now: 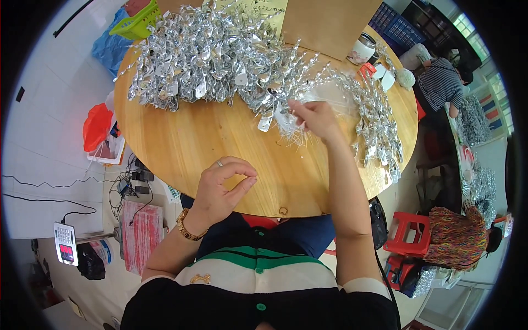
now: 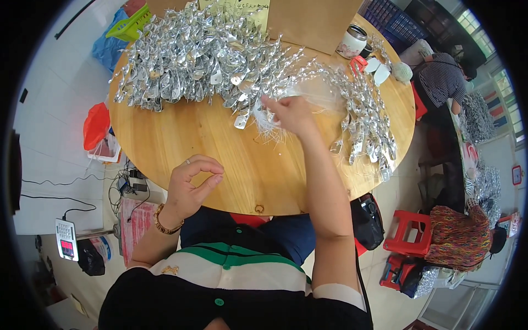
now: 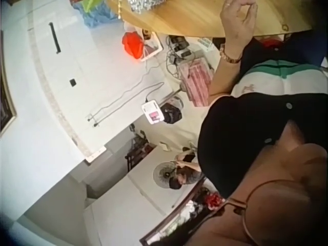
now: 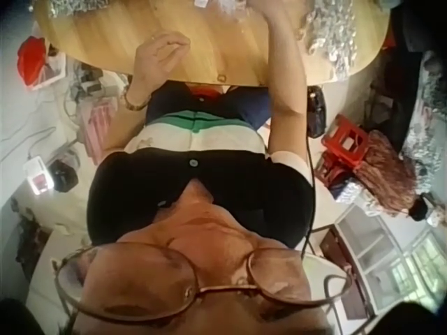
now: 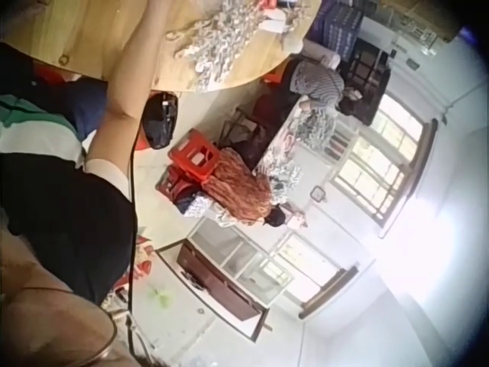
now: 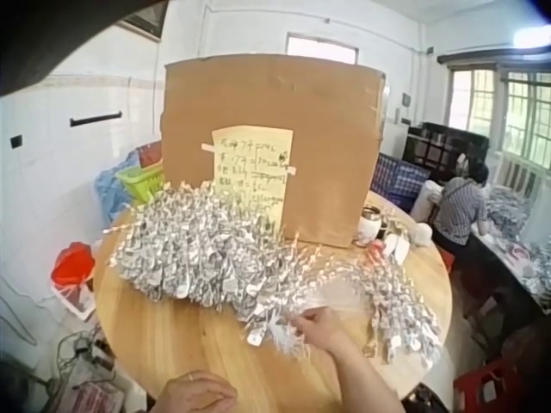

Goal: Assembling silver tinsel garland decorations by attaching individual components to a string.

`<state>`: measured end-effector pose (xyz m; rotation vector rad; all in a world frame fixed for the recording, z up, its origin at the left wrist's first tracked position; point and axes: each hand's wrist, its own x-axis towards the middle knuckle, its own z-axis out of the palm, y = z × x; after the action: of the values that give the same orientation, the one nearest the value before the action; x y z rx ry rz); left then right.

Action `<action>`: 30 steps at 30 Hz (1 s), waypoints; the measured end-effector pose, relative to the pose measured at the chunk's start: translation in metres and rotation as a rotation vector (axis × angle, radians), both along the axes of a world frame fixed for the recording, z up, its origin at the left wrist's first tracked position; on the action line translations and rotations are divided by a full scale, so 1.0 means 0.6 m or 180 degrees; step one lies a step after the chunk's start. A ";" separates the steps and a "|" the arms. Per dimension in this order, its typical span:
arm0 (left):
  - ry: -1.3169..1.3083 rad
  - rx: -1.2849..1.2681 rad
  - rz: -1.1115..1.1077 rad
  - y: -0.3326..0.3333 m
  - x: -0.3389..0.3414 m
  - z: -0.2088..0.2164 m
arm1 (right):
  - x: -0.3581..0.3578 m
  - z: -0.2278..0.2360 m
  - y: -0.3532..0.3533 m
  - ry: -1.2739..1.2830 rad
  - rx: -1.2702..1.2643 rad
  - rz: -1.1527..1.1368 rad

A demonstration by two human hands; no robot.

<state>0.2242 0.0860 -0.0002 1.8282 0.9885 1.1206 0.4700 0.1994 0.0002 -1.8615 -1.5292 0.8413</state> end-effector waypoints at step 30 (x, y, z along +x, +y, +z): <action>-0.1312 -0.1018 -0.0018 0.077 -0.035 0.077 | -0.105 -0.031 -0.212 0.0786 0.0990 0.2092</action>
<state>0.2032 0.1324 0.0457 1.2803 0.8575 1.1963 0.4071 0.0723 -0.0181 -0.9908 -1.9964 0.9945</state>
